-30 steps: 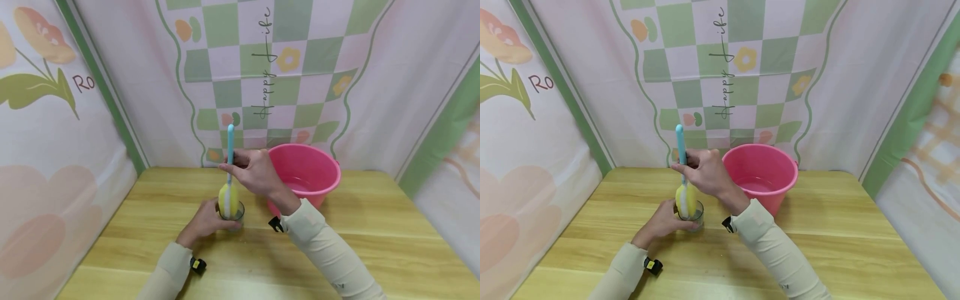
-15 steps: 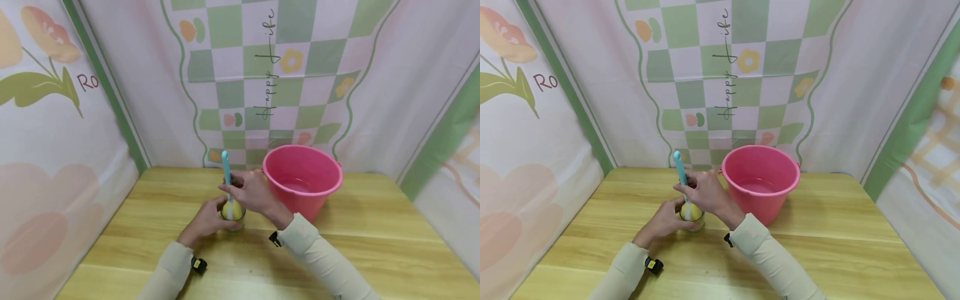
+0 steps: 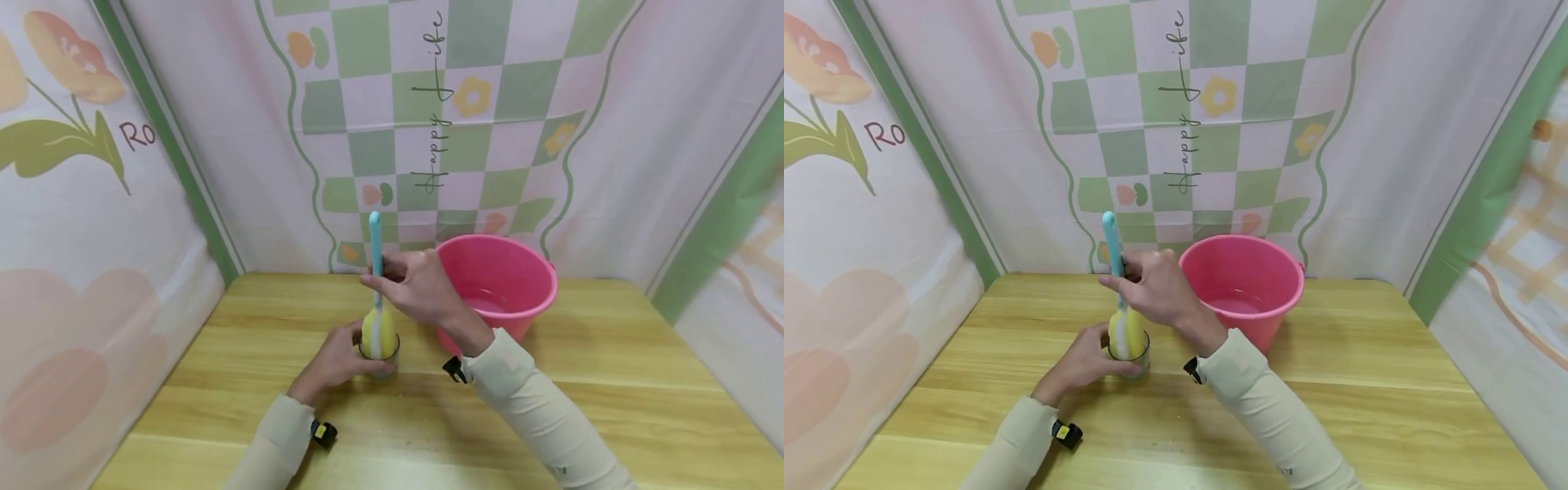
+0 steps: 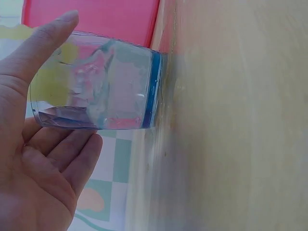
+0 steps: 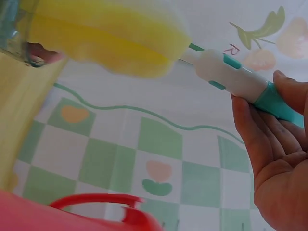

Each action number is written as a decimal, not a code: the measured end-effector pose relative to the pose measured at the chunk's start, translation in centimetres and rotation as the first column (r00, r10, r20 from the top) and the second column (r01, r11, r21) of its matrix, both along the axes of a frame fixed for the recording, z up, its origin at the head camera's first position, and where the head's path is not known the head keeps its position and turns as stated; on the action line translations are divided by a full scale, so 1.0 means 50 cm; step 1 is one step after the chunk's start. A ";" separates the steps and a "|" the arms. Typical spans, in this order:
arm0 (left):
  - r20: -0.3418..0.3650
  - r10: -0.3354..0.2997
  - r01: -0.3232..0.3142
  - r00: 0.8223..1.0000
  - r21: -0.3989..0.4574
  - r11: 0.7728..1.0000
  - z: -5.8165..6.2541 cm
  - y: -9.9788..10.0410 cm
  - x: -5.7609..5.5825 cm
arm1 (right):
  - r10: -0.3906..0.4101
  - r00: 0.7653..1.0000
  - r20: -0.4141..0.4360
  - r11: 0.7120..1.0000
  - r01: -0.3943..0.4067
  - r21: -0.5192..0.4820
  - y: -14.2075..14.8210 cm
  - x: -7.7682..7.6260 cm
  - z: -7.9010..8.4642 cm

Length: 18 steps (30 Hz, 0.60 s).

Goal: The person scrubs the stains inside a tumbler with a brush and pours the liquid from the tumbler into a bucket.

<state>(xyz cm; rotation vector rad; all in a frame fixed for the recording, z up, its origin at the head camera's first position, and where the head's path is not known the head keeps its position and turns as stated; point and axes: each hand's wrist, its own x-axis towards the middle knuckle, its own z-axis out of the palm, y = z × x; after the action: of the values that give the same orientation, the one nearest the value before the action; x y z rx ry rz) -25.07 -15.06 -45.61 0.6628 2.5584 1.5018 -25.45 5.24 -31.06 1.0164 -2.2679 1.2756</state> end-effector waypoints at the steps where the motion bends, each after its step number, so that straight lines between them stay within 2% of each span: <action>1: 0.001 0.001 -0.001 1.000 -0.004 1.000 0.001 0.000 0.001 | 0.004 1.000 0.004 1.000 -0.004 0.005 -0.001 0.000 -0.006; 7: -0.004 0.003 -0.003 1.000 -0.027 1.000 0.004 0.002 0.001 | 0.006 0.997 0.073 0.999 -0.009 0.035 -0.005 -0.003 -0.063; 11: -0.014 0.000 0.000 1.000 -0.034 0.999 0.004 0.003 0.001 | -0.012 0.997 0.073 0.999 0.008 0.052 -0.005 -0.002 -0.084; 14: -0.015 0.000 0.000 1.000 -0.023 1.000 0.001 0.003 0.002 | -0.008 0.999 0.037 0.999 0.006 0.045 -0.005 -0.001 -0.077; 18: -0.008 -0.004 0.004 1.000 -0.009 1.000 0.002 0.003 0.004 | -0.004 1.000 -0.006 1.000 0.004 0.011 0.002 0.004 -0.040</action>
<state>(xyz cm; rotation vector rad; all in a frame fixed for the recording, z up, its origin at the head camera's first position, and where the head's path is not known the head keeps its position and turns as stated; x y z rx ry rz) -24.84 -14.91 -45.50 0.6736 2.5669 1.4886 -25.27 5.32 -33.07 1.0177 -2.2740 1.2584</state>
